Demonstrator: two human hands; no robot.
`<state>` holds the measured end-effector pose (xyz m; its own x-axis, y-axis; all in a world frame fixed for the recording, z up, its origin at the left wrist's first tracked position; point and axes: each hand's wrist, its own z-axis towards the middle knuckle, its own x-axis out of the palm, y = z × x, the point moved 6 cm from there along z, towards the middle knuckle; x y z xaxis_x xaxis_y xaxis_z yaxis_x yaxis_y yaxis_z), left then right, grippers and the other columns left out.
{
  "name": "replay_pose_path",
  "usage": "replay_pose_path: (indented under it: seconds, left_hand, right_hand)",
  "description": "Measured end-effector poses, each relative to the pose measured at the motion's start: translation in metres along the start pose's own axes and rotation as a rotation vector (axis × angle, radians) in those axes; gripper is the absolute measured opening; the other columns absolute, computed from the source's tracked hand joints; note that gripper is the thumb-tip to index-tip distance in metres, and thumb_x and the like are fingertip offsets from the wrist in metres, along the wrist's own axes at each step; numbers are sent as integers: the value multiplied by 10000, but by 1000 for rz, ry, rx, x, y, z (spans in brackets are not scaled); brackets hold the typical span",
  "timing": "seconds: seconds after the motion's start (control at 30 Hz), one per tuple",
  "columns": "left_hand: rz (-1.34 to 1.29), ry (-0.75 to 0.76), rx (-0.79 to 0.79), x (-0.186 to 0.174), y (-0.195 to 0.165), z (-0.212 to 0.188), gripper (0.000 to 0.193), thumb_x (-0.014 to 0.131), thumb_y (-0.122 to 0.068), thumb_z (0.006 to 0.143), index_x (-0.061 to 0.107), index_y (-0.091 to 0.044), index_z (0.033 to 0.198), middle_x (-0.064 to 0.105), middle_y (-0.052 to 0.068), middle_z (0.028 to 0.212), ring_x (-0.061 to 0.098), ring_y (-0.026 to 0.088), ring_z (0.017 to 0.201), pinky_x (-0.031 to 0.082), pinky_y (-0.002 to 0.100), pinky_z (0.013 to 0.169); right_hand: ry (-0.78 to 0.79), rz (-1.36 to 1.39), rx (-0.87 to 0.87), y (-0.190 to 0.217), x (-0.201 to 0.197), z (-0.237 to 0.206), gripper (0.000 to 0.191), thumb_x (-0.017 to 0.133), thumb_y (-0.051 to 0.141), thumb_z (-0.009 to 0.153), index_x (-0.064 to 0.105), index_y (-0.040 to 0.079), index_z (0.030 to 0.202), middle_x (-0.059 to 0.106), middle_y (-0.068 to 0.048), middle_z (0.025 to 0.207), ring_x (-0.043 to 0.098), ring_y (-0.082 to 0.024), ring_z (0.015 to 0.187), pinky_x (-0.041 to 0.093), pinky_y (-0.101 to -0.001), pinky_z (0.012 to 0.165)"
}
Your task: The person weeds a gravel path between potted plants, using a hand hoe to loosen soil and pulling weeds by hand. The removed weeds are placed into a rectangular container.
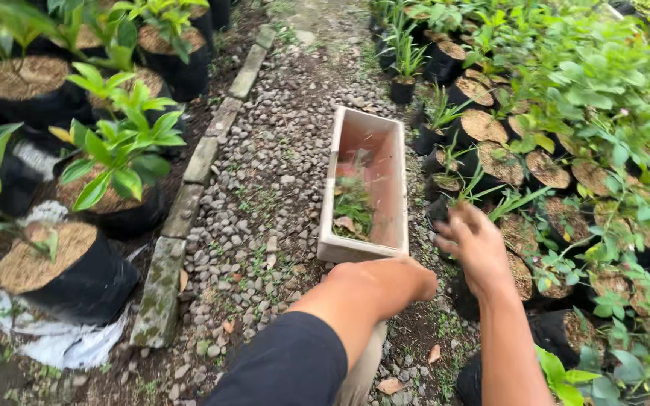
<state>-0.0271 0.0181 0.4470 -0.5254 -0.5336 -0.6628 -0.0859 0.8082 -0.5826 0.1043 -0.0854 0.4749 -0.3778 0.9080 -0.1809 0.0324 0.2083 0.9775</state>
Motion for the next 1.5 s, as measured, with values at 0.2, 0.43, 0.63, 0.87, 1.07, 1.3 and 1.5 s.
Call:
replay_pose_path:
  seconds: [0.2, 0.43, 0.63, 0.87, 1.07, 1.3, 1.5]
  left_hand:
    - [-241, -24, 88, -21, -25, -70, 439, 575, -399, 854, 739, -174, 1194, 719, 104, 1250, 686, 299, 1155, 497, 449, 948]
    - [-180, 61, 97, -20, -48, -77, 508, 539, -443, 870, 713, -166, 1259, 691, 132, 1325, 654, 306, 1221, 471, 452, 1017]
    - [-189, 147, 96, 3, -61, -51, 478, 546, -420, 879, 707, -139, 1230, 696, 127, 1301, 664, 306, 1167, 480, 466, 991]
    - [762, 354, 504, 138, -120, 121, 329, 645, -327, 864, 751, -173, 1135, 735, 91, 1189, 706, 286, 1058, 542, 458, 848]
    - [1146, 257, 898, 223, -122, 183, 215, 730, -248, 851, 789, -202, 1053, 768, 61, 1092, 742, 270, 964, 596, 452, 726]
    - [1415, 525, 850, 276, -115, 145, 288, 733, -287, 859, 791, -88, 1058, 765, 108, 1142, 740, 309, 990, 592, 450, 776]
    - [1563, 815, 661, 323, -98, 158, 453, 693, -425, 927, 766, -32, 1142, 779, 140, 1185, 741, 316, 1048, 573, 452, 909]
  right_hand:
    - [-201, -108, 335, -189, -97, -85, 482, 575, 157, 1013, 571, -57, 1444, 711, -181, 1229, 706, -295, 1008, 557, -428, 854]
    - [-124, -182, 714, -304, -154, -171, 457, 632, 218, 973, 591, -6, 1370, 722, -148, 1172, 736, -281, 971, 598, -418, 852]
    - [-66, -396, 539, -344, -126, -237, 429, 696, 231, 914, 676, -8, 1269, 776, -163, 1157, 750, -295, 953, 615, -397, 826]
    - [-142, -864, 706, -362, -76, -337, 844, 877, 299, 818, 396, 100, 1482, 432, -241, 1440, 455, -436, 1321, 422, -466, 1090]
    - [-207, -873, 782, -358, -62, -369, 776, 869, 303, 815, 443, 93, 1429, 474, -238, 1395, 489, -430, 1291, 442, -470, 1072]
    - [-222, -875, 780, -358, -71, -373, 699, 859, 309, 811, 498, 84, 1366, 523, -233, 1342, 528, -422, 1256, 466, -474, 1050]
    - [-223, -887, 783, -377, -82, -361, 635, 851, 313, 808, 545, 76, 1312, 565, -230, 1297, 562, -416, 1225, 486, -478, 1031]
